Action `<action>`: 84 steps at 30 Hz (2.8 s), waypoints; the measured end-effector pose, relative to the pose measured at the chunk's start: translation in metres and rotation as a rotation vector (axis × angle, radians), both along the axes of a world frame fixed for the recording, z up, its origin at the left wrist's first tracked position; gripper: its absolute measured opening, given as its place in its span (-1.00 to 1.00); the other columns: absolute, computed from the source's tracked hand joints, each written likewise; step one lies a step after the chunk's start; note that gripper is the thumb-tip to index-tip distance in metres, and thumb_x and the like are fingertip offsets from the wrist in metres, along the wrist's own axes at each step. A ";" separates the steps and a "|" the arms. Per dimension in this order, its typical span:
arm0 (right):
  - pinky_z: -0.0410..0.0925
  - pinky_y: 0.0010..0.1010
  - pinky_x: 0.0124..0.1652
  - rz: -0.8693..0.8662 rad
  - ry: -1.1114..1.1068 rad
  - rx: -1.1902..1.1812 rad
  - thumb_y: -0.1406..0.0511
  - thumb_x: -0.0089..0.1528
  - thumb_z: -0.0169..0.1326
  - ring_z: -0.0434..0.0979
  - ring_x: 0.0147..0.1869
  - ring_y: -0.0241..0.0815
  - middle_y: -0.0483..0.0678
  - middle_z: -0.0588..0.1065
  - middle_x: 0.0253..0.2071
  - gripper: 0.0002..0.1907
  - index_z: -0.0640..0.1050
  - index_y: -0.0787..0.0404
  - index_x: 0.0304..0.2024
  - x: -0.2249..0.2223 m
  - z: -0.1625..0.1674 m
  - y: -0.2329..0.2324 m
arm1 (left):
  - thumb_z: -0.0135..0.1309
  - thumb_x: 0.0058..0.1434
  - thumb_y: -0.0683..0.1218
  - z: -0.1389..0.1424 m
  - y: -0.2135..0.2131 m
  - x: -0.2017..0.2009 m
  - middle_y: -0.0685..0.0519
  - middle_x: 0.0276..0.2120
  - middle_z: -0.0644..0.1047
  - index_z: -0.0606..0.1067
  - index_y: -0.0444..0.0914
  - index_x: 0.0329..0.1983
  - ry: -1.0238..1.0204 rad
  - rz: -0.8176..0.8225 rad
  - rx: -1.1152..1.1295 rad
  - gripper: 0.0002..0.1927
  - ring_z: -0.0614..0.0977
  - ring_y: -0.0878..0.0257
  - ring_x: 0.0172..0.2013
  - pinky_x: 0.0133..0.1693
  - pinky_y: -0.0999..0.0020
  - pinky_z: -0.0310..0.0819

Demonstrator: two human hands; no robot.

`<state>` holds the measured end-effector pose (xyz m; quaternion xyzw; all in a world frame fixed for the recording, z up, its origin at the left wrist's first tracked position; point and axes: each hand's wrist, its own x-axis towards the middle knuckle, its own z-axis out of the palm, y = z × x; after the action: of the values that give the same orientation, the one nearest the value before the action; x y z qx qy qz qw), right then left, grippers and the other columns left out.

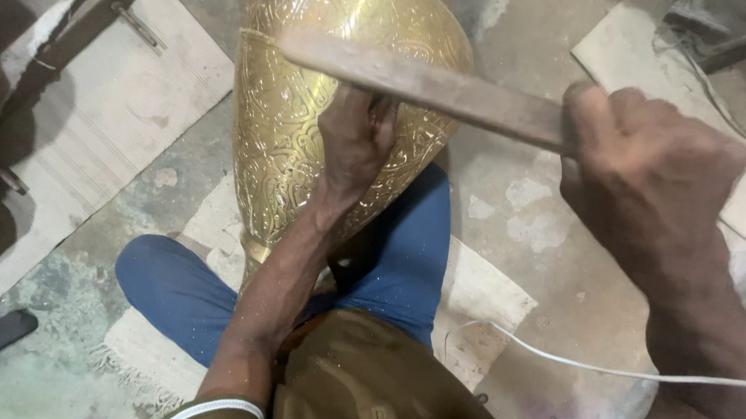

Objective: The person sits on the floor holding a large engraved brass vase between their legs and taps a chisel against its surface with a wooden mallet, working the pattern across different areas of the vessel. They reposition the chisel repeatedly to continue the decorative metalwork.

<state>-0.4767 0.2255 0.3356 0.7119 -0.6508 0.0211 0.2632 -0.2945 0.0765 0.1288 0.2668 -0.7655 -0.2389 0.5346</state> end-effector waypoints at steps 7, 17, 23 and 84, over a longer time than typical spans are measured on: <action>0.31 -0.37 -0.65 -0.070 0.071 0.122 0.37 0.24 0.31 0.51 -0.59 -0.23 -0.10 0.50 -0.57 -0.84 0.55 0.14 -0.21 0.010 0.000 -0.003 | 0.11 0.49 -0.19 -0.005 -0.001 0.001 0.07 -0.43 0.52 0.44 -0.25 0.00 -0.041 0.012 0.105 -0.90 0.55 0.34 -0.53 -0.58 0.44 0.56; 0.34 -0.32 -0.51 0.029 -0.216 0.040 0.38 0.36 0.10 0.51 -0.46 -0.16 -0.02 0.50 -0.43 -0.94 0.51 0.24 -0.12 0.000 -0.015 0.005 | 0.02 0.45 -0.29 -0.004 0.003 -0.001 0.01 -0.37 0.53 0.39 -0.31 0.23 0.030 0.011 0.059 -0.70 0.55 0.28 -0.48 -0.52 0.47 0.64; 0.30 -0.32 -0.61 -0.032 -0.115 0.101 0.35 0.38 0.15 0.47 -0.57 -0.18 -0.04 0.48 -0.53 -0.94 0.55 0.21 -0.16 0.006 0.001 0.003 | 0.13 0.44 -0.22 -0.006 0.004 0.000 0.07 -0.45 0.53 0.44 -0.26 0.14 -0.003 0.059 0.103 -0.76 0.55 0.34 -0.53 -0.55 0.44 0.61; 0.20 -0.42 -0.67 -0.068 0.048 0.128 0.34 0.39 0.12 0.37 -0.64 -0.32 -0.11 0.45 -0.55 -0.95 0.56 0.17 -0.19 0.015 -0.001 0.009 | -0.06 0.45 -0.25 -0.010 0.015 0.003 0.08 -0.38 0.50 0.49 -0.27 -0.03 0.085 0.081 0.064 -0.87 0.54 0.36 -0.48 -0.54 0.52 0.58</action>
<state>-0.4615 0.2345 0.3351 0.7052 -0.6679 -0.0465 0.2335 -0.2920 0.0919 0.1184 0.3042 -0.7227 -0.2525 0.5670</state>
